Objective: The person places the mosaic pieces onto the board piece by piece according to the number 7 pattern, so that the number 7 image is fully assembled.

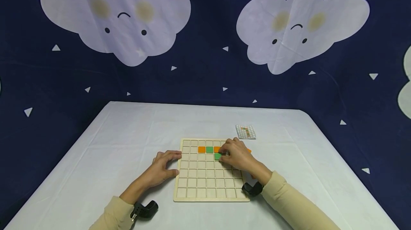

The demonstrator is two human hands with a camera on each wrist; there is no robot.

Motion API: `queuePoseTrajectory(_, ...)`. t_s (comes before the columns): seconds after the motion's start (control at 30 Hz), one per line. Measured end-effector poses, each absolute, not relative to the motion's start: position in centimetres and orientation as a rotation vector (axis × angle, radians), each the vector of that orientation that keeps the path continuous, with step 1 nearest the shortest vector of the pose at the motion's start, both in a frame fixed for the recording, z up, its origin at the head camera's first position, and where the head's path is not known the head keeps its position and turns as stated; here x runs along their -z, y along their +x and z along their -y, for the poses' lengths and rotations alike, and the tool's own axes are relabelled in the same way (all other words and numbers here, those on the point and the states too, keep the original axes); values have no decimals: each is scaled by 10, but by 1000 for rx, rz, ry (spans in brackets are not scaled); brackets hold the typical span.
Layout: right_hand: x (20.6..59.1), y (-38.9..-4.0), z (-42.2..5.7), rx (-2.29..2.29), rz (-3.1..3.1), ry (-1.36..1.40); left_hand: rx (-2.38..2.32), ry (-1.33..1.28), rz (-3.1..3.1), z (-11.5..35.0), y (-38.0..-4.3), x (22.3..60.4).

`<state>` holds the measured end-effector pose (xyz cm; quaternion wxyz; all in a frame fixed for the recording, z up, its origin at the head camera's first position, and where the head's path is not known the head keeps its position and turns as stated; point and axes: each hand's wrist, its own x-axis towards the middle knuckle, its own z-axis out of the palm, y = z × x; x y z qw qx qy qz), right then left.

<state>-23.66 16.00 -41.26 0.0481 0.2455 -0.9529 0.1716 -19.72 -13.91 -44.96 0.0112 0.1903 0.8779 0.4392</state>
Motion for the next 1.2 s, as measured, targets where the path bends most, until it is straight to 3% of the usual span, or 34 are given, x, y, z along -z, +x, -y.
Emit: queuePoseTrajectory(1.2, 406, -237, -204, -612, 2796, 570, -1350, 602, -2767, 139, -198, 450)
